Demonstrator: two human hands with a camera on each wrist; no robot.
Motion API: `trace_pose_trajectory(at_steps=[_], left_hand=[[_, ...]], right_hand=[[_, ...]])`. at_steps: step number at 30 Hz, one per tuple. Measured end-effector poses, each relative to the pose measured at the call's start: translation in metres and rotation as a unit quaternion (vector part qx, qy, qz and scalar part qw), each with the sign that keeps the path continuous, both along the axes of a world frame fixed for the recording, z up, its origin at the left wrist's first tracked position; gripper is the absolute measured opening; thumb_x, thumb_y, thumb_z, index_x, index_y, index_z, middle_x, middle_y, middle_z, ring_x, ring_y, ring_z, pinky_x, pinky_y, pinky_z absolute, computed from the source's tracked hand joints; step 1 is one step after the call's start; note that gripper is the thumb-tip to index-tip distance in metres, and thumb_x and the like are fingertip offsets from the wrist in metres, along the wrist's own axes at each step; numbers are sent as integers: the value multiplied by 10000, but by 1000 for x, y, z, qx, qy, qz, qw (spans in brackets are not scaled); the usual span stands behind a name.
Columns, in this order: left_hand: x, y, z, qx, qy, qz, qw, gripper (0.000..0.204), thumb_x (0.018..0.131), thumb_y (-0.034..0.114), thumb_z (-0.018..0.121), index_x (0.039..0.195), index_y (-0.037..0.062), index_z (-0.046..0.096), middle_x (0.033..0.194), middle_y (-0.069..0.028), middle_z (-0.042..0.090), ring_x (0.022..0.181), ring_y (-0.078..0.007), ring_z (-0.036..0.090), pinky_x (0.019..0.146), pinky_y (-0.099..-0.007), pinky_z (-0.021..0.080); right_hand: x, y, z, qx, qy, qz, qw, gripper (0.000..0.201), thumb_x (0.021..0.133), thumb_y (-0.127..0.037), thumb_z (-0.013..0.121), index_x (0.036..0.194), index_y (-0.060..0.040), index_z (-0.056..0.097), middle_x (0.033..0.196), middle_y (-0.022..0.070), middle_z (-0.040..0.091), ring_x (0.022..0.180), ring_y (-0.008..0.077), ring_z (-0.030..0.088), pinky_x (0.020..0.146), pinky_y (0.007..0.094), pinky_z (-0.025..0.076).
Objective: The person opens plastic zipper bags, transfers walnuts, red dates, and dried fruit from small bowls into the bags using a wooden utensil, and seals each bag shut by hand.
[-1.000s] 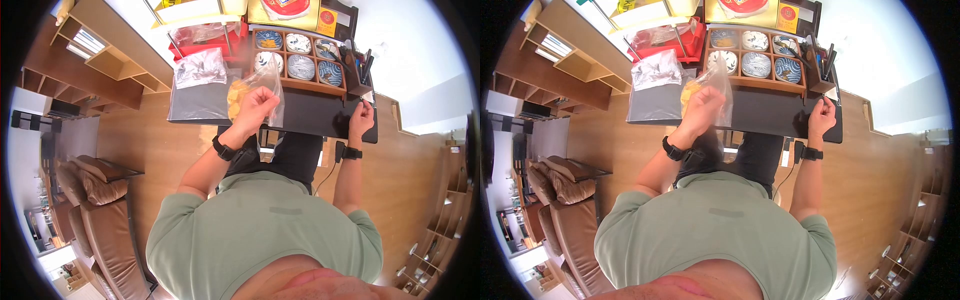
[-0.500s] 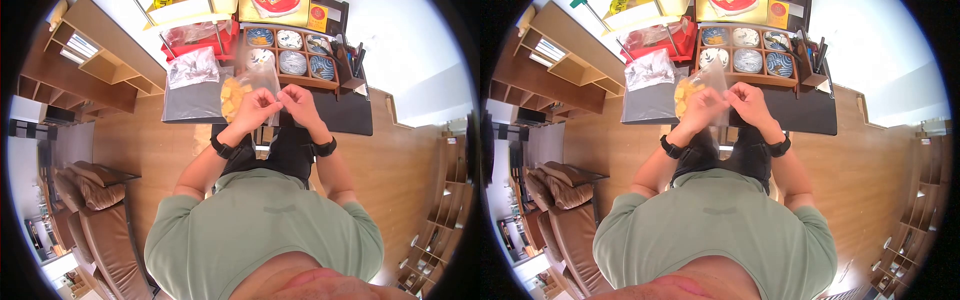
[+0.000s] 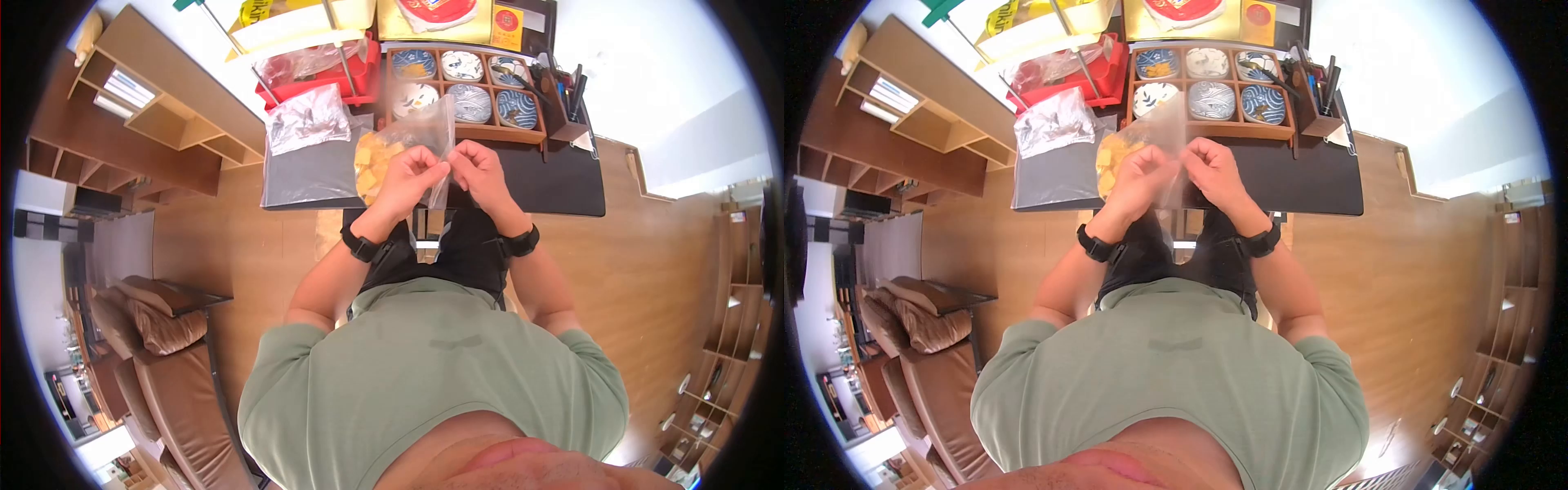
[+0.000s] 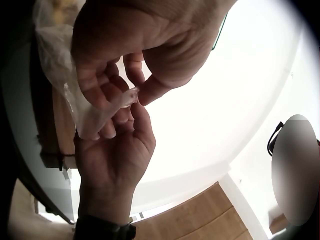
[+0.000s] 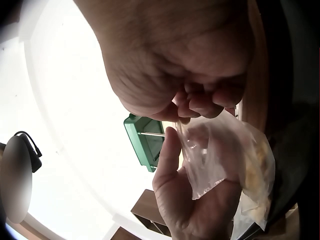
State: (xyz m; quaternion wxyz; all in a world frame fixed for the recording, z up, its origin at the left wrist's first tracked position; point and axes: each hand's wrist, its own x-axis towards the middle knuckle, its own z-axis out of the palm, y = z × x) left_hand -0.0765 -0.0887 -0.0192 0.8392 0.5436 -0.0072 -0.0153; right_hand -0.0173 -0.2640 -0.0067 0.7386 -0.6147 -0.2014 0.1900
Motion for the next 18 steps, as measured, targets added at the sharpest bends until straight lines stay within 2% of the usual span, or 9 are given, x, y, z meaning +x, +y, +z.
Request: trace_pose_trajectory(at_steps=[5, 8, 10, 11, 13, 14, 16, 18], left_hand=[[-2, -3, 6, 37, -13, 13, 999, 137, 951, 34, 724, 864, 70, 625, 849, 26, 669, 753, -53, 619, 689, -229, 512], [-3, -2, 8, 62, -19, 22, 998, 182, 942, 62, 765, 858, 65, 605, 817, 33, 644, 717, -34, 598, 641, -200, 472], [-6, 2, 10, 103, -40, 44, 993, 205, 929, 58, 780, 832, 65, 600, 824, 35, 642, 708, -23, 578, 634, -194, 456], [-7, 4, 12, 104, -42, 41, 993, 205, 929, 58, 780, 832, 65, 600, 824, 35, 642, 708, -23, 578, 634, -194, 456], [-12, 9, 21, 117, -98, 107, 982, 221, 921, 58, 788, 817, 67, 593, 810, 36, 628, 686, -21, 549, 627, -196, 442], [-16, 12, 31, 118, -99, 105, 982, 221, 921, 58, 788, 817, 67, 593, 810, 36, 628, 686, -21, 549, 627, -196, 442], [-27, 19, 59, 163, -198, 221, 941, 222, 933, 38, 765, 813, 61, 580, 778, 22, 606, 688, -32, 528, 626, -202, 431], [-49, 21, 100, 152, -261, 304, 904, 201, 913, -61, 698, 810, 55, 570, 766, -28, 600, 691, -102, 550, 635, -249, 458]], right_hand=[[5, -9, -11, 16, 12, -20, 1000, 159, 1021, -127, 633, 875, -65, 634, 696, -84, 543, 599, -5, 437, 530, 201, 324], [10, -16, -20, 3, 10, -38, 999, 160, 997, -112, 643, 851, -51, 629, 693, -83, 544, 596, 10, 438, 533, 220, 336], [19, -22, -41, -63, -95, -80, 990, 159, 961, -93, 659, 819, -28, 623, 687, -69, 554, 599, 34, 452, 544, 244, 361], [22, -23, -48, -61, -96, -83, 990, 159, 961, -93, 659, 819, -28, 623, 687, -69, 554, 599, 34, 452, 544, 244, 361], [27, -27, -59, -93, -144, -128, 977, 164, 921, -89, 679, 794, -3, 621, 666, -26, 573, 608, 54, 473, 559, 269, 391], [29, -30, -60, -92, -145, -131, 976, 164, 921, -89, 679, 794, -3, 621, 666, -26, 573, 608, 54, 473, 559, 269, 391], [31, -36, -61, -158, -166, -153, 961, 171, 907, -104, 692, 794, 8, 630, 639, 13, 573, 606, 60, 487, 564, 278, 409], [33, -40, -62, -167, -162, -159, 960, 177, 905, -110, 695, 792, 12, 631, 627, 20, 569, 603, 63, 492, 564, 282, 413]])
